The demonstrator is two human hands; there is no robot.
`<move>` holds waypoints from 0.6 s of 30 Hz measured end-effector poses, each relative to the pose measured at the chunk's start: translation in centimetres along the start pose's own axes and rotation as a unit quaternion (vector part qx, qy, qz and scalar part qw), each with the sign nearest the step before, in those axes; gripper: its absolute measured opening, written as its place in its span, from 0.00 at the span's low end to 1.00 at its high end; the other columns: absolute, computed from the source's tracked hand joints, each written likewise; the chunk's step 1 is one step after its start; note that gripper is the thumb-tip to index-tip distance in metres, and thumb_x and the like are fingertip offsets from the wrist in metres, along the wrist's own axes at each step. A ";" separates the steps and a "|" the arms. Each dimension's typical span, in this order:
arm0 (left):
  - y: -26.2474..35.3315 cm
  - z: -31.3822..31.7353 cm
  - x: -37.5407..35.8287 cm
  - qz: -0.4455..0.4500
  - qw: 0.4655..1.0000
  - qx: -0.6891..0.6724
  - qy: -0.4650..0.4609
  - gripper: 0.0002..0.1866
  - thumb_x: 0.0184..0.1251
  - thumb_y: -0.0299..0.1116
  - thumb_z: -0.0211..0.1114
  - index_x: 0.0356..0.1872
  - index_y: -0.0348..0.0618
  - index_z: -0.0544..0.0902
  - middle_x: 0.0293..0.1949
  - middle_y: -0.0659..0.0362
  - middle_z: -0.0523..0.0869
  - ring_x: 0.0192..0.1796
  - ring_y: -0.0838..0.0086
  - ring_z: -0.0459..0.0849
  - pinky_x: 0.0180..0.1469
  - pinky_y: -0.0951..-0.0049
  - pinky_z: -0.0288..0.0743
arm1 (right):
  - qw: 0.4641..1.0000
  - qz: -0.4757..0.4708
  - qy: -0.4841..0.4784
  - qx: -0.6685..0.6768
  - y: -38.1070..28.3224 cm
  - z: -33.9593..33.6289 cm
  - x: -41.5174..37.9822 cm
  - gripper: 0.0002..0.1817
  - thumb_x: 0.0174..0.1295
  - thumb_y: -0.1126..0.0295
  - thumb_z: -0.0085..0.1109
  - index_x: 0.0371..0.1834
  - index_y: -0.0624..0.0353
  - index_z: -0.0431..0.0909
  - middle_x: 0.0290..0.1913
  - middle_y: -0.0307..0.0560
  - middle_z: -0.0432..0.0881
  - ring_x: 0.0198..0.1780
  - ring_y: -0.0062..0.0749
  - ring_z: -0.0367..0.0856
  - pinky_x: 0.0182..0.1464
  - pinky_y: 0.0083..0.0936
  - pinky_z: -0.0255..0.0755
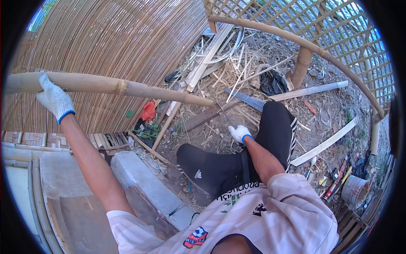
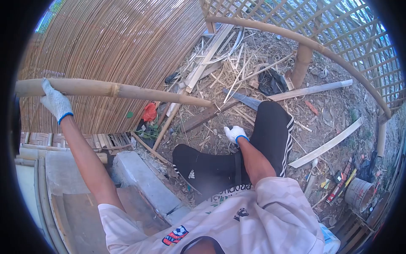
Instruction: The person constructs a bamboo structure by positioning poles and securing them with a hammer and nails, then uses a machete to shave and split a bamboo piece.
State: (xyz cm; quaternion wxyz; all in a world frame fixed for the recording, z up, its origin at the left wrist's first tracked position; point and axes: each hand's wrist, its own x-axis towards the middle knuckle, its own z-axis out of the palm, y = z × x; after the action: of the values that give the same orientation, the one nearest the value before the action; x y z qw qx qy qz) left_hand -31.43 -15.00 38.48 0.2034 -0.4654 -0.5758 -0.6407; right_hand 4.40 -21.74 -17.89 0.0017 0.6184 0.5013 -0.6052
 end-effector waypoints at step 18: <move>-3.3 -5.1 3.9 -0.182 0.975 -0.097 0.080 0.40 0.71 0.54 0.74 0.64 0.21 0.77 0.55 0.43 0.87 0.48 0.57 0.89 0.53 0.54 0.84 | 0.833 -0.269 0.271 0.401 -5.3 -3.3 -4.1 0.12 0.74 0.62 0.67 0.47 0.59 0.81 0.33 0.36 0.85 0.28 0.16 0.77 0.31 0.21 0.71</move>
State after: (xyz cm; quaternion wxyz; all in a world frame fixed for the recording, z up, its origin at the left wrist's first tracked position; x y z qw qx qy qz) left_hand -37.78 -17.82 40.37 0.0826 -0.3173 -0.5682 -0.7548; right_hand 4.53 -19.70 -10.73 -0.5450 0.5450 0.3412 -0.5381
